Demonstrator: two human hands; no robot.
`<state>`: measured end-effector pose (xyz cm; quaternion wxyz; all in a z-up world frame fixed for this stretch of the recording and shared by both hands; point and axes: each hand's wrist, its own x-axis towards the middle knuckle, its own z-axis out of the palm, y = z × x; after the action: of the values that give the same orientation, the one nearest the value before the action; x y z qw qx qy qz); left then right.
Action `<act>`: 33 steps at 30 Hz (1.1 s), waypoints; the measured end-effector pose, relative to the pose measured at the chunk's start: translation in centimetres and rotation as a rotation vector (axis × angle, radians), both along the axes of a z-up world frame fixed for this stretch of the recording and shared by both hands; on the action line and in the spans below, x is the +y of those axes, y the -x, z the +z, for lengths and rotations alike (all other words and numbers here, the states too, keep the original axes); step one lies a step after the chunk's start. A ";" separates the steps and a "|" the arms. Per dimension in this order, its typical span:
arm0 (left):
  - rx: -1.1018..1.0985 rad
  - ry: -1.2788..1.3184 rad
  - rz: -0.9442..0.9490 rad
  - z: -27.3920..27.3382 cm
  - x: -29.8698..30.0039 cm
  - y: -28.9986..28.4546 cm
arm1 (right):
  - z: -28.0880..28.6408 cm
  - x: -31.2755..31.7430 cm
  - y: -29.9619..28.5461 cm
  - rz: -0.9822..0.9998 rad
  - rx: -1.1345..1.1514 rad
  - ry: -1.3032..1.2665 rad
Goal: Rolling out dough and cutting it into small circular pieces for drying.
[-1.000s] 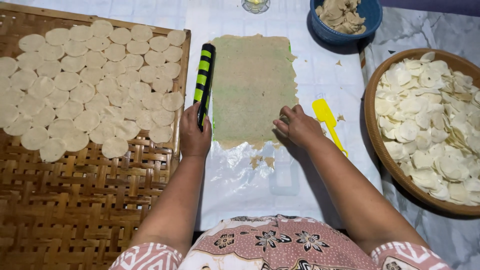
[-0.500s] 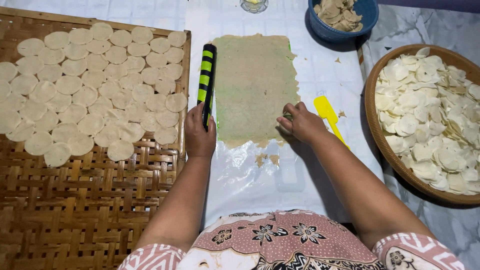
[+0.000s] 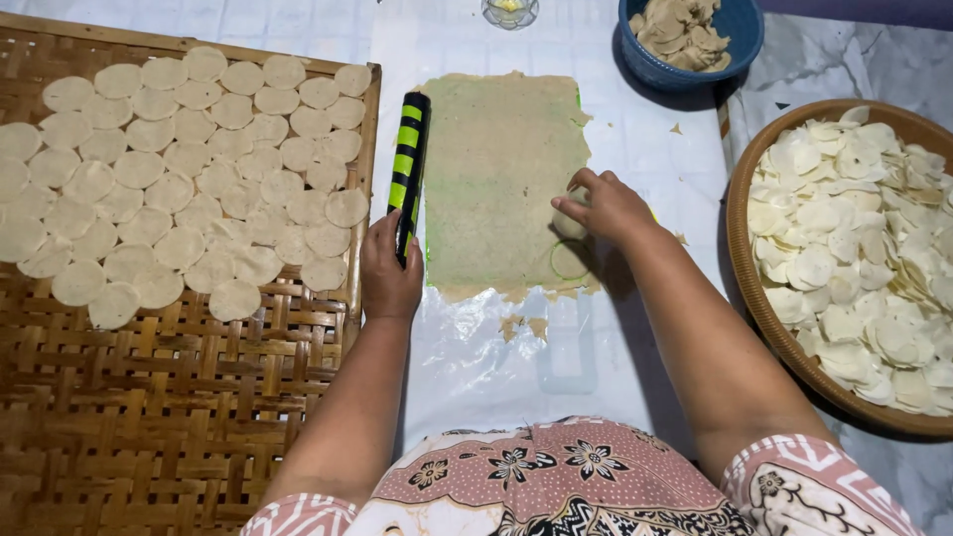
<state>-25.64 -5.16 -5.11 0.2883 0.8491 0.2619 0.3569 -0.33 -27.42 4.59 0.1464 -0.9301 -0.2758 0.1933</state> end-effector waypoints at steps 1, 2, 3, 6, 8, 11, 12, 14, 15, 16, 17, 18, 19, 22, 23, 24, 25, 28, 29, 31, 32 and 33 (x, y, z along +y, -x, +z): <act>0.004 0.000 0.004 0.1 -0.1 0.2 | -0.2 0.1 0.2 0.004 0.004 0.000; 0.000 -0.003 0.004 0.1 -0.1 0.1 | -0.4 0.2 0.3 0.009 0.003 0.031; -0.003 -0.007 0.003 0.2 -0.2 0.0 | -0.5 0.2 0.3 0.013 0.002 0.062; -0.001 -0.036 0.011 -0.1 -0.1 0.0 | -3.6 0.3 -0.6 -0.010 0.013 0.057; 0.000 -0.034 0.014 -0.1 -0.1 0.0 | -4.1 0.3 -0.6 0.004 0.007 0.073; 0.000 -0.030 0.014 -0.3 0.0 -0.1 | -3.4 0.4 -0.5 0.027 0.014 0.092; 0.002 -0.027 0.010 -0.4 -0.1 -0.1 | -2.9 0.4 -0.4 0.034 0.028 0.097; -0.004 -0.034 0.012 -0.2 0.0 -0.2 | -3.4 0.7 -0.6 0.044 0.021 0.097; -0.009 -0.040 0.011 -0.1 -0.1 -0.1 | -3.6 0.6 -0.6 0.050 0.015 0.099; -0.012 -0.045 0.013 -0.4 0.1 -0.2 | -3.0 0.7 -0.4 0.052 0.011 0.094; -0.014 -0.052 0.014 -0.6 0.3 -0.2 | -2.4 0.7 -0.2 0.067 0.015 0.104; -0.013 -0.053 0.012 -1.0 0.1 -0.1 | -2.0 0.4 0.1 0.079 0.021 0.119; -0.014 -0.053 0.011 -0.9 0.1 -0.2 | -2.3 0.6 -0.2 0.078 0.021 0.119; -0.020 -0.070 0.029 -0.9 0.1 -0.3 | -2.6 0.8 -0.3 0.070 0.005 0.093; -0.015 -0.067 0.026 -1.0 0.1 -0.2 | -2.1 0.8 0.1 0.081 0.012 0.096; -0.013 -0.066 0.025 -1.0 0.2 -0.3 | -1.6 0.8 0.3 0.094 0.016 0.098; -0.015 -0.068 0.029 -0.8 0.3 -0.3 | -1.6 1.0 -0.2 0.098 0.013 0.097; -0.024 -0.058 0.019 -0.7 0.2 -0.3 | -1.4 1.1 -1.8 0.140 0.020 0.141; -0.033 -0.060 0.017 -0.8 0.3 -0.4 | -1.2 1.2 -2.8 0.133 0.053 0.117; -0.041 -0.059 0.015 -0.9 0.5 -0.5 | -0.2 1.6 -4.7 0.124 0.088 0.095; -0.045 -0.067 0.017 -0.9 0.4 -0.5 | 0.4 1.7 -5.6 0.086 0.031 0.012; -0.048 -0.074 0.019 -1.0 0.3 -0.5 | 1.0 1.7 -6.5 0.048 -0.025 -0.071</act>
<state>-25.18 -4.81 -6.12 0.2597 0.8477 0.2494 0.3895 6.18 -25.69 5.55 0.1711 -0.9198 -0.3064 0.1753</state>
